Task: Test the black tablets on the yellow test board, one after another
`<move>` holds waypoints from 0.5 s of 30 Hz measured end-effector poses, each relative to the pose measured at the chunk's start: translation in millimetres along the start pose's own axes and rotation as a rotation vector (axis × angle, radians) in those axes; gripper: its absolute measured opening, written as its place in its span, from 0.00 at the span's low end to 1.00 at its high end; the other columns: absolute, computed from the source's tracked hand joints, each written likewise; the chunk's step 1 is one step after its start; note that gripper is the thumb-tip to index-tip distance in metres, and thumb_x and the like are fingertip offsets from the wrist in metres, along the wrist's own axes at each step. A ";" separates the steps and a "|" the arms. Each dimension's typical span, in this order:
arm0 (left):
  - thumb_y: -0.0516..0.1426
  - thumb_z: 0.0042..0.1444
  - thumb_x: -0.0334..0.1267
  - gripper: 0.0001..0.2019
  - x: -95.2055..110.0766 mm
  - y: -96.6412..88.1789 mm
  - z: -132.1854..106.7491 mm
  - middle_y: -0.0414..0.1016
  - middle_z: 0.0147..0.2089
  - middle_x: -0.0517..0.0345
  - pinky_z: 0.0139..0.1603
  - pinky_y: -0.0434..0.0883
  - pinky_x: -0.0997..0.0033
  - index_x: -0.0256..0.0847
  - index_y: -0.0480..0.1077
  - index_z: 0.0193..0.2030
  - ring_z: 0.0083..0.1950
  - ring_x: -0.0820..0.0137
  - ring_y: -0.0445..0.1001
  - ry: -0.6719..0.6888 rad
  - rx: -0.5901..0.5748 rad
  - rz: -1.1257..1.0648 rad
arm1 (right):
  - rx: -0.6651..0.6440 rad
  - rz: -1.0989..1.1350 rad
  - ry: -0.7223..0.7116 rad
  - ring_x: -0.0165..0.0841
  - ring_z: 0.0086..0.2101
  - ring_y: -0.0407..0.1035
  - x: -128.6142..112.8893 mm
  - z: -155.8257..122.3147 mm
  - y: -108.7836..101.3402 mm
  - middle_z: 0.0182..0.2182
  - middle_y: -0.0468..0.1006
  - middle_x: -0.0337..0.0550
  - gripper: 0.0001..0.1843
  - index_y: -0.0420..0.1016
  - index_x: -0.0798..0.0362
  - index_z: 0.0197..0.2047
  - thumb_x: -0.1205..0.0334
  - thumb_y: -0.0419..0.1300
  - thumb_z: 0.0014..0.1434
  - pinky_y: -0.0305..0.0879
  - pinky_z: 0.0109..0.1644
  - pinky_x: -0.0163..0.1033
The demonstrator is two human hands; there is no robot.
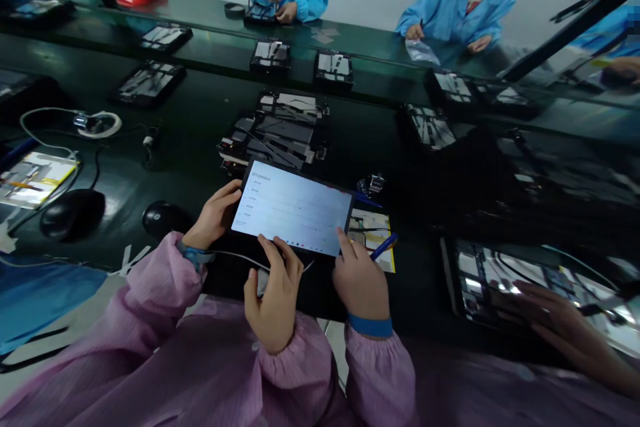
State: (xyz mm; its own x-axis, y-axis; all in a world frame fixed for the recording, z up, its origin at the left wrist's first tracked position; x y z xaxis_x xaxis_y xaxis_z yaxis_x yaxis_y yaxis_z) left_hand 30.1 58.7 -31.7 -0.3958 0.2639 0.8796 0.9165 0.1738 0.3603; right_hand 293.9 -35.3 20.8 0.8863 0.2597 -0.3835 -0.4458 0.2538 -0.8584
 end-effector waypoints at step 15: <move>0.64 0.44 0.35 0.17 -3.4 -6.1 1.6 0.76 0.35 0.57 0.26 0.70 0.76 0.38 0.73 0.44 0.30 0.70 0.73 -0.009 0.035 -0.008 | 0.102 0.387 0.085 0.40 0.57 0.58 -114.6 -9.0 21.3 0.54 0.68 0.49 0.27 0.59 0.52 0.62 0.67 0.50 0.58 0.59 0.58 0.50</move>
State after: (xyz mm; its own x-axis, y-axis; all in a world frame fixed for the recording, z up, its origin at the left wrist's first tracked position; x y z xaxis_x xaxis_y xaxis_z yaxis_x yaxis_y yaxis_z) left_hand 25.7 58.3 -37.3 -0.4037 0.2710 0.8738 0.9108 0.2088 0.3561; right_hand 184.0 -68.1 43.3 0.6556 0.2771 -0.7024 -0.7551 0.2448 -0.6082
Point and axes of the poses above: each hand's wrist, its own z-axis towards the middle knuckle, its own y-axis out of the palm, x = y × z, the point moved 10 cm from there along z, towards the middle knuckle
